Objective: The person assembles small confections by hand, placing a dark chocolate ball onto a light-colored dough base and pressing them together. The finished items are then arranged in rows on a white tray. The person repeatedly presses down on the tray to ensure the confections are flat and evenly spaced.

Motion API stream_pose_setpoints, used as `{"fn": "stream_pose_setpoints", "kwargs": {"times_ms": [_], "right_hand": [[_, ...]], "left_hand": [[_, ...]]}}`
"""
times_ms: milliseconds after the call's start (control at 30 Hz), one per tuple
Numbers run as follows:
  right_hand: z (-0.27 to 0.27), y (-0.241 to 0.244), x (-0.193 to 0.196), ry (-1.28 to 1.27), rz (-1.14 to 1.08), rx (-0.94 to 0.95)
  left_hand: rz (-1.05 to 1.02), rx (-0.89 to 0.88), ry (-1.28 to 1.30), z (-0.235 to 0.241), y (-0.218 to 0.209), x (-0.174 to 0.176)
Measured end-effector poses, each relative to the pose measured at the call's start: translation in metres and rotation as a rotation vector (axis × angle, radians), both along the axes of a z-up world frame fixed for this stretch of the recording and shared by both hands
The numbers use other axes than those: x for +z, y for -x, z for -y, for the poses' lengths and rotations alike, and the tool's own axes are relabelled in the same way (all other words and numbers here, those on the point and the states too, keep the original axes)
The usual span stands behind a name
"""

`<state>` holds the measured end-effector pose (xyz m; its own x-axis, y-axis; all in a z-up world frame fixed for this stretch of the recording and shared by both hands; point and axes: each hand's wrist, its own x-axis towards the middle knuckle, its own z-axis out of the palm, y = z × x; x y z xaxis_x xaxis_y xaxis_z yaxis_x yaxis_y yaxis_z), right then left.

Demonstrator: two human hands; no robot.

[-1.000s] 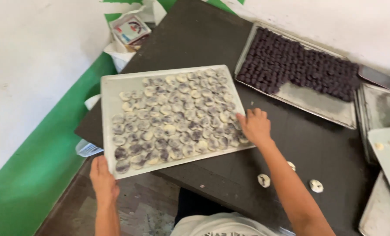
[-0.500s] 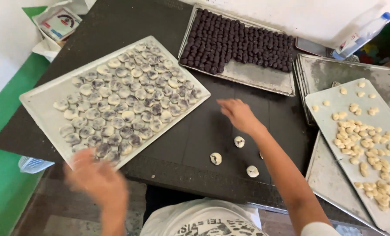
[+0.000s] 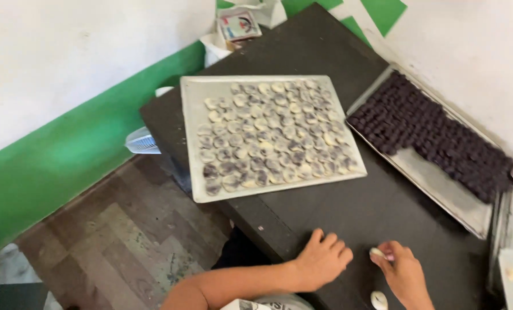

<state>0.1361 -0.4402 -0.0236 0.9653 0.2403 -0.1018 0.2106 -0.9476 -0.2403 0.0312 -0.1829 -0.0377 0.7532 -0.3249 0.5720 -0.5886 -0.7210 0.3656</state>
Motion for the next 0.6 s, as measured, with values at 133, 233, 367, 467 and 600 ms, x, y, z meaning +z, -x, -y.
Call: {"fn": "stream_pose_setpoints", "kwargs": {"times_ms": [133,233,367,467,600], "right_hand": [[-0.090,-0.005,0.075,-0.174,-0.176,-0.083],[-0.193,-0.016,0.111,-0.489,-0.269,0.180],[-0.318,-0.072,0.089,-0.559,-0.263,0.512],[-0.411,-0.125,0.064,-0.500,-0.150,0.691],[-0.514,-0.198,0.016,-0.417,0.140,0.749]], "left_hand": [[-0.250,-0.061,0.234,-0.041,0.010,0.024],[-0.488,0.031,0.523,-0.122,-0.007,0.067],[-0.537,0.295,0.463,-0.260,-0.047,0.078],[-0.489,0.611,0.313,-0.341,-0.087,0.078],[-0.227,0.745,0.223,-0.409,-0.144,0.047]]}}
